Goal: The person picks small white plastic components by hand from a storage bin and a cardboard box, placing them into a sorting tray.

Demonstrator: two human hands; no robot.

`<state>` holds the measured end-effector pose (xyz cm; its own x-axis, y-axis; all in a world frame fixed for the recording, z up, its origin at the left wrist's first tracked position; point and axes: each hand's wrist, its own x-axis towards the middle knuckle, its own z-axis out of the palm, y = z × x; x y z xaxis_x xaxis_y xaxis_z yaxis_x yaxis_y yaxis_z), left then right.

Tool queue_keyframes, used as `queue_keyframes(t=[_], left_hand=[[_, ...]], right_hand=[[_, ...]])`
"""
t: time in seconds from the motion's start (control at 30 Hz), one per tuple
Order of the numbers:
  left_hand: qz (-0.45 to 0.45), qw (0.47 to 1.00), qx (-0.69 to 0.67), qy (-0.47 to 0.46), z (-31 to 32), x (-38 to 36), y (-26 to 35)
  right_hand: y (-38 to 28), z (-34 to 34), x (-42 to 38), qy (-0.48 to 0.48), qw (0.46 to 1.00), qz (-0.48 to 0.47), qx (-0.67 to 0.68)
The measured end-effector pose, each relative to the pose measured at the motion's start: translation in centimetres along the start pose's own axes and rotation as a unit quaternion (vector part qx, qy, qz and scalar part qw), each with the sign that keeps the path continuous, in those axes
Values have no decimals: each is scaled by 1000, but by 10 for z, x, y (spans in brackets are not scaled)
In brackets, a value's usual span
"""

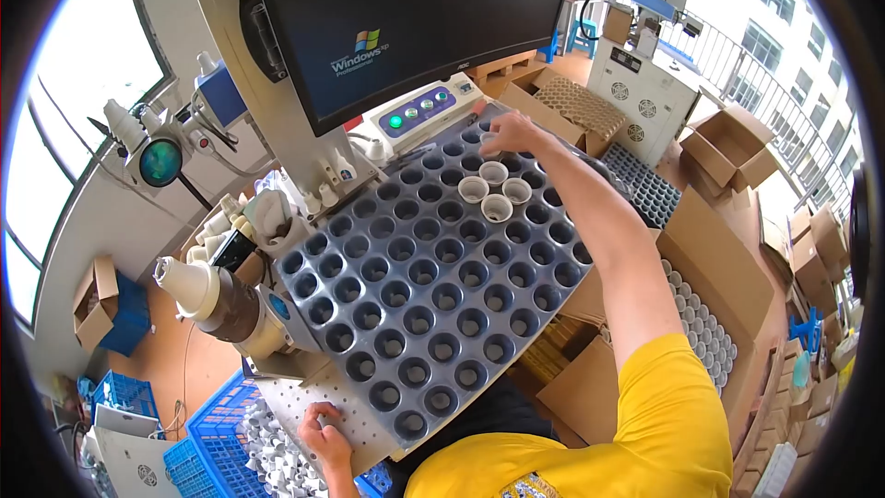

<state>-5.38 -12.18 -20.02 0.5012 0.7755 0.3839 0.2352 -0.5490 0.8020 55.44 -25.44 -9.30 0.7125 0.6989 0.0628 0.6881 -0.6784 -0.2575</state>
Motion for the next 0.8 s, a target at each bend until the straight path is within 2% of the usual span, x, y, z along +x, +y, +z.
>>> queue_keyframes(t=[0.03,0.13,0.17,0.23,0.3,0.33,0.37,0.47,0.6,0.63,0.73,0.77,0.8], left_hand=[[-8,1000,0,2,0,0,2],[-26,1000,0,5,1,1,8],[-26,1000,-1,3,1,2,7],[-29,1000,-2,0,0,1,4],[-33,999,-7,-6,1,2,1],[-24,1000,-10,-5,2,2,0],[-15,1000,-12,-4,2,1,-1],[-11,1000,-12,5,1,-1,0],[-22,999,-28,12,0,-3,2],[-25,999,-31,14,1,-3,1],[-29,999,-40,9,1,-2,-6],[-27,999,-46,4,1,-2,-9],[-25,998,-51,3,1,0,-10]], right_hand=[[-10,-8,-5,43,999,19,-13],[-40,-29,-8,70,995,-13,70],[-60,-22,-26,147,987,-35,58],[-106,-13,-52,133,978,-142,71],[-152,11,-80,130,949,-244,152],[-171,23,-93,122,944,-257,167],[-187,37,-108,121,939,-239,214],[-205,64,-128,118,932,-268,213],[-195,79,-139,133,924,-262,244],[-189,83,-138,185,913,-279,232],[-177,83,-135,114,899,-185,381],[-177,87,-132,193,882,-210,374],[-176,90,-131,210,885,-211,358]])
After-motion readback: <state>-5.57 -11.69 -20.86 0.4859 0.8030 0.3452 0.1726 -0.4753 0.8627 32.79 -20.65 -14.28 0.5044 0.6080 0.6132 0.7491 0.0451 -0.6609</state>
